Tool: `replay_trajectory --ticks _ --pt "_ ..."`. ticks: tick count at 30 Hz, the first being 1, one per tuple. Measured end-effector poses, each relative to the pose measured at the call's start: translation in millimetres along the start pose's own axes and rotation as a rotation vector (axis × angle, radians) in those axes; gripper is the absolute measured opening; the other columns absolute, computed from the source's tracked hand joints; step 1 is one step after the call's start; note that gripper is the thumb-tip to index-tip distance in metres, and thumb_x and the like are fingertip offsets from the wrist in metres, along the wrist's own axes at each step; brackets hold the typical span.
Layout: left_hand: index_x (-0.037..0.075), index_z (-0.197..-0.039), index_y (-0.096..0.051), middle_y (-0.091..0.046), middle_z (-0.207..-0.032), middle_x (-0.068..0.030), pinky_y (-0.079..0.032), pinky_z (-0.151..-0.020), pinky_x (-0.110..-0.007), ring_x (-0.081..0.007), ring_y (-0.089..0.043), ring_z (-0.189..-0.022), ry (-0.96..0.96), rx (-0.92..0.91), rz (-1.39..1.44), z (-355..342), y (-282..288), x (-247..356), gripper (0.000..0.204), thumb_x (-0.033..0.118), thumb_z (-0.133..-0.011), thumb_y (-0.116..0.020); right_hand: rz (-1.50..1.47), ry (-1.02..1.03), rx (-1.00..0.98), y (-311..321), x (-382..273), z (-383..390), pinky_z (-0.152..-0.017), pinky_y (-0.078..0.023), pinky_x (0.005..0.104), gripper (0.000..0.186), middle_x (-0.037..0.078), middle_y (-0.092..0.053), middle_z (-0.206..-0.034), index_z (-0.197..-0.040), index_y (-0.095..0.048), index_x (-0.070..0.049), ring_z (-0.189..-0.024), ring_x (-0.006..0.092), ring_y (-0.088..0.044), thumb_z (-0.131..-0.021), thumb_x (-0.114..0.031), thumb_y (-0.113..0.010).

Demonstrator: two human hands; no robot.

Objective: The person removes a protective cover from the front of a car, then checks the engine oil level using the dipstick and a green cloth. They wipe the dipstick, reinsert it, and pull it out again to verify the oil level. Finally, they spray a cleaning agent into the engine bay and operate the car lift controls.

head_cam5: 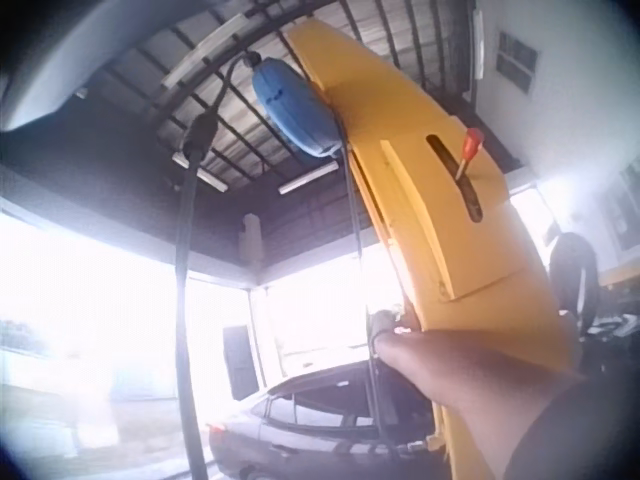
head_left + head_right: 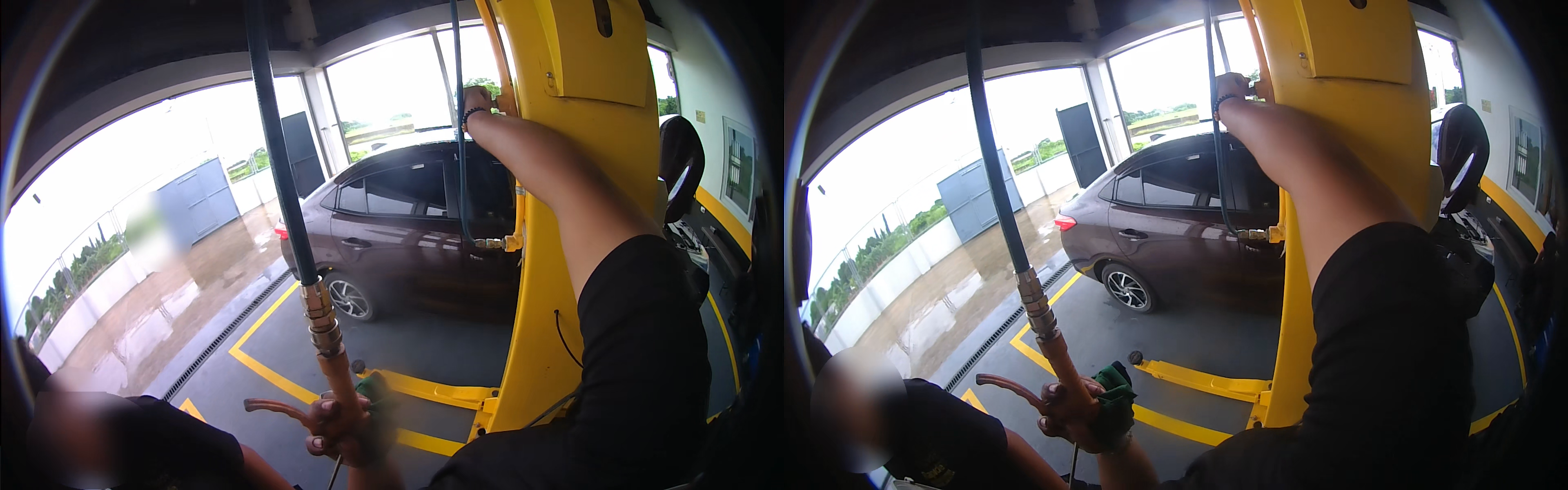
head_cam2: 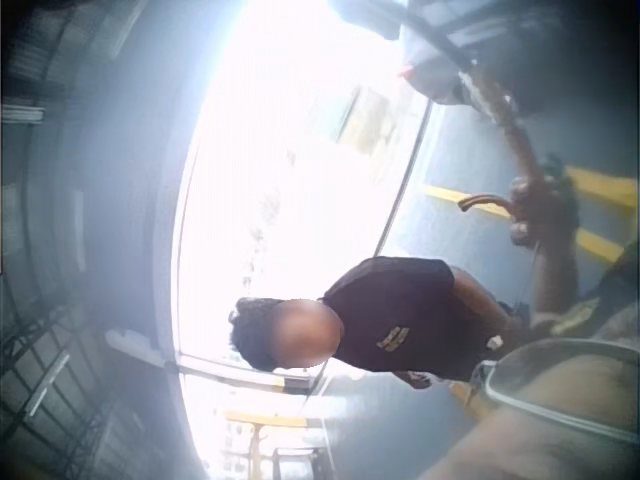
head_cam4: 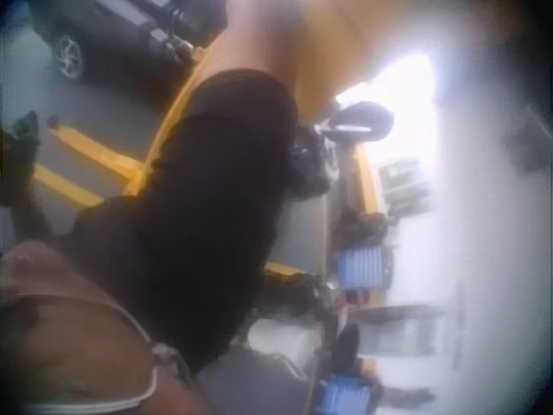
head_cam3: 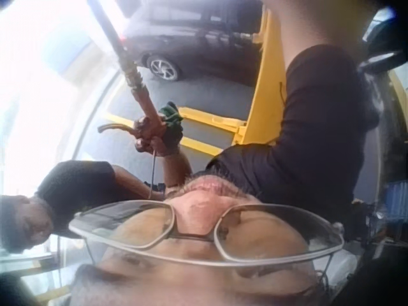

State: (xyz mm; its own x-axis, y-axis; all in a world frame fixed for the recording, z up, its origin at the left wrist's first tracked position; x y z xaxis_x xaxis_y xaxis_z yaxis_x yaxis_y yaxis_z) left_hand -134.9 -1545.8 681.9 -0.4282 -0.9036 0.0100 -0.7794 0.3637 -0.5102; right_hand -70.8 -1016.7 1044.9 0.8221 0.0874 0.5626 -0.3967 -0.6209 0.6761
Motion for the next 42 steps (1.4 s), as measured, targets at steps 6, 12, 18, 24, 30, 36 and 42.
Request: replay_trajectory --ticks 6,12,18,24,30,36,42 --pt "0.001 -0.127 -0.055 -0.053 -0.121 -0.0286 -0.057 -0.088 -0.050 -0.0439 -0.060 -0.109 0.166 0.015 0.167 -13 6 -31 0.050 0.023 -0.082 -0.061 0.026 0.064 -0.113 -26 5 -48 -0.065 -0.055 0.0400 0.034 0.011 -0.069 -0.088 -0.102 -0.070 -0.003 -0.080 0.0269 -0.068 -0.082 -0.029 -0.072" --pt "0.003 -0.130 -0.050 -0.060 -0.112 -0.0330 -0.055 -0.083 -0.059 -0.0452 -0.063 -0.101 0.067 0.014 0.120 -13 36 -33 0.056 0.047 -0.096 -0.050 0.014 0.079 0.157 6 -16 -18 -0.042 -0.044 0.0309 0.013 0.000 -0.057 -0.062 -0.084 -0.071 -0.009 -0.052 0.0144 -0.059 -0.079 -0.021 -0.071" --pt "0.008 -0.133 -0.051 -0.060 -0.112 -0.0212 -0.055 -0.066 -0.041 -0.0291 -0.062 -0.090 -0.063 0.018 0.004 -45 40 -52 0.047 0.039 -0.097 -0.053 0.332 0.382 0.120 17 4 10 -0.072 -0.055 0.0369 0.028 0.006 -0.069 -0.100 -0.103 -0.071 -0.014 -0.088 0.0210 -0.067 -0.077 -0.025 -0.074" --pt "0.013 -0.131 -0.052 -0.057 -0.127 -0.0067 -0.052 -0.068 -0.042 -0.0314 -0.057 -0.098 0.007 -0.059 0.184 -45 97 -82 0.049 0.020 -0.086 -0.069 0.447 0.362 0.034 18 -4 15 -0.068 -0.055 0.0372 0.027 0.004 -0.069 -0.098 -0.097 -0.072 -0.014 -0.087 0.0198 -0.066 -0.073 -0.026 -0.074" --pt "0.015 -0.132 -0.053 -0.056 -0.130 -0.0053 -0.051 -0.070 -0.040 -0.0312 -0.055 -0.100 0.043 -0.040 0.285 -30 136 -113 0.050 0.017 -0.085 -0.068 0.461 0.511 0.027 23 9 14 -0.065 -0.055 0.0376 0.027 0.002 -0.069 -0.095 -0.092 -0.072 -0.014 -0.086 0.0185 -0.066 -0.069 -0.027 -0.075" --pt "0.016 -0.133 -0.054 -0.054 -0.123 -0.0073 -0.050 -0.072 -0.037 -0.0276 -0.051 -0.104 0.066 -0.056 0.277 -25 127 -112 0.049 0.021 -0.086 -0.068 0.599 0.464 -0.040 35 -8 36 -0.062 -0.054 0.0356 0.021 0.000 -0.067 -0.091 -0.085 -0.071 -0.016 -0.082 0.0167 -0.064 -0.067 -0.026 -0.074" --pt "0.015 -0.133 -0.053 -0.055 -0.116 -0.0110 -0.050 -0.073 -0.035 -0.0268 -0.051 -0.104 0.051 -0.054 0.269 -24 124 -110 0.050 0.023 -0.086 -0.069 0.537 0.674 0.265 31 15 52 -0.064 -0.053 0.0316 0.010 0.004 -0.064 -0.078 -0.080 -0.066 -0.012 -0.068 0.0193 -0.061 -0.076 -0.021 -0.066"
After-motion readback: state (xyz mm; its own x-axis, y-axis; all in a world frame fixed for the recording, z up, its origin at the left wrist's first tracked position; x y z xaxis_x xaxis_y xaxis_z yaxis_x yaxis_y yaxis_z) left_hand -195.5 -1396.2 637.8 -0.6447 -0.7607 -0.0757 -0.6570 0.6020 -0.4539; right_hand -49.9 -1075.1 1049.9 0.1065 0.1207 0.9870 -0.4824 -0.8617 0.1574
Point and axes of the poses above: each hand's wrist, its own z-axis away from the middle knuckle, its own y-axis out of the back of the hand, x = y × z, the point moved 5 cm from there along -z, towards the middle knuckle
